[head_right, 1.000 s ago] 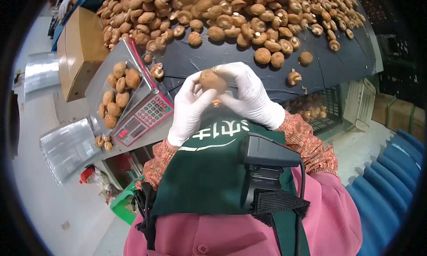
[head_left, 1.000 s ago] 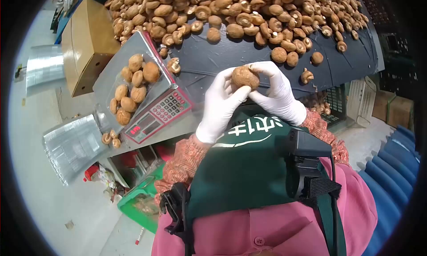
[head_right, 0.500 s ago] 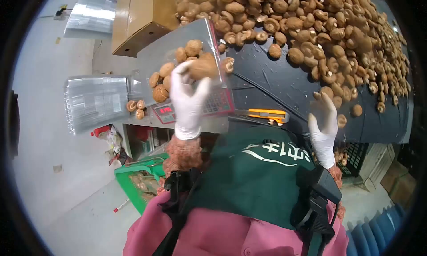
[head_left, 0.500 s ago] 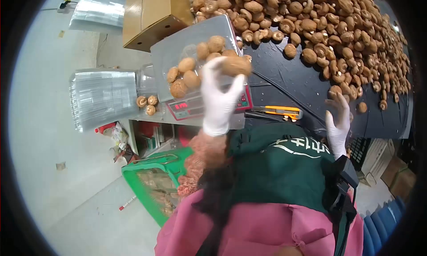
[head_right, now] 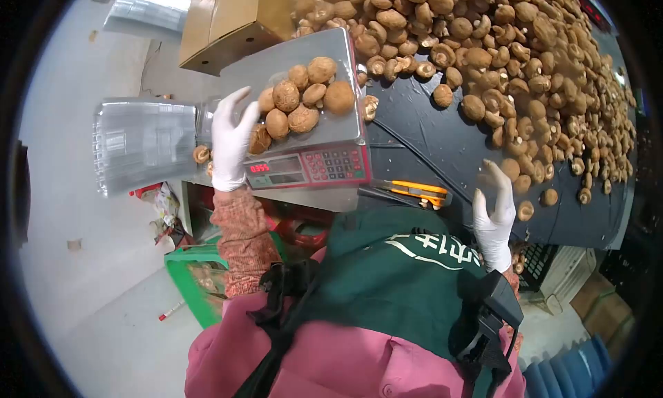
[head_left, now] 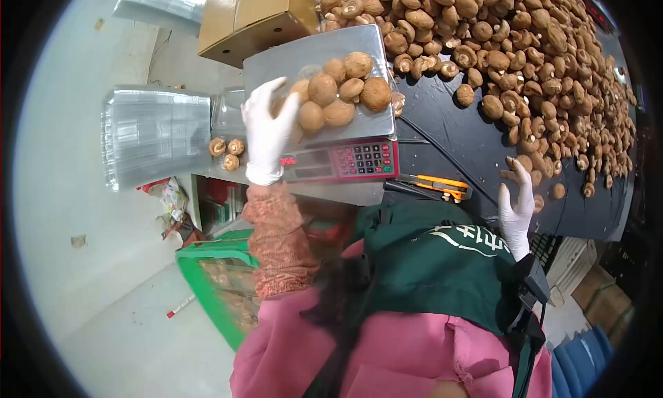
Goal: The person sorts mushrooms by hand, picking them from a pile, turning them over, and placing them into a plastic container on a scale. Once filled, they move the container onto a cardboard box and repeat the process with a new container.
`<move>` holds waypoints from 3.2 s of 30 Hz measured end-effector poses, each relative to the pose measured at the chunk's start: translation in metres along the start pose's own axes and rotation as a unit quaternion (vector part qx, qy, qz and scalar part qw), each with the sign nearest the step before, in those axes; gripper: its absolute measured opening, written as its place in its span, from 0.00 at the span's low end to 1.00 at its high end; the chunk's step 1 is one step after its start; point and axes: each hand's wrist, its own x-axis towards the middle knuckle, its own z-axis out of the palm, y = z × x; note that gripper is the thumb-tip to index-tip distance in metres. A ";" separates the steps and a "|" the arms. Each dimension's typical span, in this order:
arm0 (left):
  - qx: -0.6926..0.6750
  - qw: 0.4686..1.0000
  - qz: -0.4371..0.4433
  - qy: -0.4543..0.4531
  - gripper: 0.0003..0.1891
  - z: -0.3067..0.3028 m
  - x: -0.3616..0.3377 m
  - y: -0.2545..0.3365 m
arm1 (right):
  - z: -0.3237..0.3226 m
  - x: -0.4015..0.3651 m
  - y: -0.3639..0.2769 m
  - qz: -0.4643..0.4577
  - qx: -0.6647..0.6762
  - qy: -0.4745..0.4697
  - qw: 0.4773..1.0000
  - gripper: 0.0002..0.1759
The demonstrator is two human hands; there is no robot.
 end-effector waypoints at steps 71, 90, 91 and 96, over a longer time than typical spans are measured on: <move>0.332 0.913 -0.146 0.188 0.08 -0.320 0.019 -0.157 | 0.035 0.134 -0.003 0.229 0.509 -0.083 0.825 0.26; 0.433 0.891 -0.119 0.062 0.14 -0.354 0.059 -0.190 | -0.014 0.027 0.046 0.240 0.504 0.034 0.829 0.22; 0.437 0.891 -0.105 0.070 0.14 -0.355 0.061 -0.194 | -0.014 0.023 0.050 0.246 0.490 0.043 0.835 0.22; 0.240 0.948 -0.183 0.098 0.12 -0.372 0.069 -0.218 | -0.030 -0.011 0.059 0.282 0.456 0.093 0.839 0.23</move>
